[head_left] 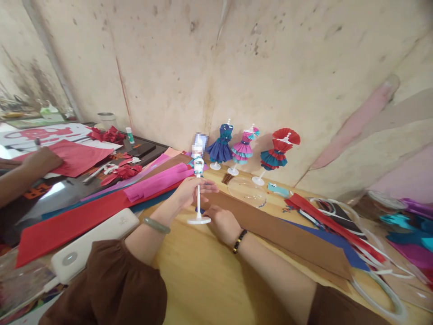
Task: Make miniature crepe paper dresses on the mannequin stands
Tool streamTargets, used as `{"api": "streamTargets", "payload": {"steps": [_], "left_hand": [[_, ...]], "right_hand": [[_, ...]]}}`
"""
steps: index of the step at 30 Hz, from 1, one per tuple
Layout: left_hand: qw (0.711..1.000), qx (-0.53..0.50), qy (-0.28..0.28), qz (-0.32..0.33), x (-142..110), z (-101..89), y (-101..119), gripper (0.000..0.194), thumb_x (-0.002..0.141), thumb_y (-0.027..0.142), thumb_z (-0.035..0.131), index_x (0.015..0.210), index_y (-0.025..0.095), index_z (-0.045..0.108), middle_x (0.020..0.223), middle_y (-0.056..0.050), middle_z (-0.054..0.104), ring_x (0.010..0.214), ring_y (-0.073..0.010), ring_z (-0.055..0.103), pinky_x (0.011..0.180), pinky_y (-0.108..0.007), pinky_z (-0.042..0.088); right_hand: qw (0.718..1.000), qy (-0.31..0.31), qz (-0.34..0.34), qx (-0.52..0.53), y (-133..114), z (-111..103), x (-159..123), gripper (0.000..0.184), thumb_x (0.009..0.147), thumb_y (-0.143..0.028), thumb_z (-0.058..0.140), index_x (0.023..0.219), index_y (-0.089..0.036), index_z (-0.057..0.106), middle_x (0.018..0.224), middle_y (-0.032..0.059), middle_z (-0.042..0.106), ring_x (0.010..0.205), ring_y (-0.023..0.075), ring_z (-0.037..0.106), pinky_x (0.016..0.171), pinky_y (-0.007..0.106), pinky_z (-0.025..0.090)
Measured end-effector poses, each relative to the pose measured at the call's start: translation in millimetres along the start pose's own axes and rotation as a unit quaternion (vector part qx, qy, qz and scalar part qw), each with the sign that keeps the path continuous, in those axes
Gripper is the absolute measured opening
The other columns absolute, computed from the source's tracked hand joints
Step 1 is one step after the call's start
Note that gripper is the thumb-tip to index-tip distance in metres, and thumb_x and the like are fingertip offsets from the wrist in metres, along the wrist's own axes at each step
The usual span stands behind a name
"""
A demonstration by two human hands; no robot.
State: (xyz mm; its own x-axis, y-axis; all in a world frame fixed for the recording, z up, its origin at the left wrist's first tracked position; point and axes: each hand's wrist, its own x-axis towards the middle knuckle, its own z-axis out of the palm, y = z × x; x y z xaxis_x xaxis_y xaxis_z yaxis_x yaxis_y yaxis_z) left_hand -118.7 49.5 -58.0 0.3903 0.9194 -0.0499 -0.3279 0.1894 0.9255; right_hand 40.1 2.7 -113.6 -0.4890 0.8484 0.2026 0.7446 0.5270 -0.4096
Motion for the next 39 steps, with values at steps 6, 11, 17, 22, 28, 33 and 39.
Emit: {"api": "streamTargets", "payload": {"steps": [6, 11, 17, 22, 28, 33, 39], "left_hand": [[1.0, 0.001, 0.007, -0.023, 9.3, -4.9, -11.5, 0.031, 0.069, 0.015, 0.05, 0.094, 0.007, 0.066, 0.106, -0.02, 0.07, 0.083, -0.0219, 0.07, 0.032, -0.015, 0.024], [0.998, -0.008, -0.034, -0.046, 10.1, 2.6, -22.7, 0.038, 0.067, 0.015, 0.05, 0.102, 0.007, 0.064, 0.113, -0.02, 0.067, 0.074, -0.0167, 0.067, 0.031, -0.015, 0.021], [0.995, -0.021, -0.064, -0.07, 5.5, 23.8, -38.0, 0.032, 0.073, 0.026, 0.054, 0.099, 0.011, 0.063, 0.092, -0.014, 0.069, 0.071, -0.0156, 0.065, 0.032, -0.014, 0.022], [0.998, 0.006, -0.036, -0.047, 4.7, 30.7, -43.4, 0.037, 0.07, 0.032, 0.061, 0.099, 0.01, 0.065, 0.072, -0.006, 0.063, 0.057, -0.0115, 0.055, 0.034, -0.015, 0.024], [1.0, 0.022, -0.005, -0.017, 6.1, 30.0, -46.0, 0.042, 0.065, 0.028, 0.063, 0.103, 0.01, 0.066, 0.055, 0.006, 0.045, 0.041, -0.0051, 0.033, 0.033, -0.017, 0.025], [0.999, 0.042, -0.004, -0.01, 5.0, 31.7, -48.1, 0.05, 0.066, 0.027, 0.06, 0.113, 0.01, 0.063, 0.066, 0.0, 0.058, 0.043, -0.0069, 0.043, 0.032, -0.017, 0.03], [0.991, 0.077, -0.089, -0.063, 5.9, 31.0, -49.1, 0.061, 0.077, 0.035, 0.052, 0.131, 0.008, 0.046, 0.09, -0.015, 0.07, 0.051, -0.0157, 0.062, 0.031, -0.018, 0.026]], "right_hand": [[0.997, 0.056, 0.029, 0.036, 18.6, -15.6, -4.3, 0.019, 0.089, -0.017, 0.048, 0.079, -0.018, 0.065, 0.083, 0.0048, 0.066, 0.073, 0.0165, 0.06, 0.069, 0.028, 0.044], [0.977, 0.199, 0.059, 0.054, 29.0, -56.6, -8.5, 0.025, 0.096, -0.03, 0.04, 0.091, -0.017, 0.061, 0.08, 0.0046, 0.062, 0.071, 0.0163, 0.055, 0.066, 0.028, 0.043], [0.976, 0.193, -0.041, -0.092, 15.5, -64.4, -5.5, 0.022, 0.094, -0.021, 0.047, 0.086, -0.017, 0.067, 0.084, 0.0075, 0.063, 0.08, 0.0184, 0.057, 0.072, 0.029, 0.041], [0.97, 0.173, -0.013, -0.171, 19.7, -54.1, -6.4, 0.02, 0.093, -0.019, 0.049, 0.086, -0.017, 0.068, 0.08, 0.0063, 0.062, 0.073, 0.0167, 0.055, 0.067, 0.028, 0.041], [0.973, 0.163, -0.047, -0.155, 18.6, -53.8, -10.7, 0.019, 0.093, -0.017, 0.047, 0.091, -0.017, 0.065, 0.088, 0.0078, 0.062, 0.081, 0.0178, 0.057, 0.074, 0.029, 0.043], [0.987, 0.159, 0.025, 0.015, 21.8, -52.2, -8.4, 0.015, 0.09, -0.02, 0.053, 0.081, -0.018, 0.065, 0.082, 0.0046, 0.062, 0.078, 0.0164, 0.057, 0.071, 0.028, 0.044], [0.978, 0.141, 0.147, 0.048, 61.6, -68.6, -15.3, 0.023, 0.092, -0.028, 0.05, 0.08, -0.016, 0.066, 0.074, 0.0001, 0.067, 0.069, 0.013, 0.061, 0.064, 0.024, 0.046]]}}
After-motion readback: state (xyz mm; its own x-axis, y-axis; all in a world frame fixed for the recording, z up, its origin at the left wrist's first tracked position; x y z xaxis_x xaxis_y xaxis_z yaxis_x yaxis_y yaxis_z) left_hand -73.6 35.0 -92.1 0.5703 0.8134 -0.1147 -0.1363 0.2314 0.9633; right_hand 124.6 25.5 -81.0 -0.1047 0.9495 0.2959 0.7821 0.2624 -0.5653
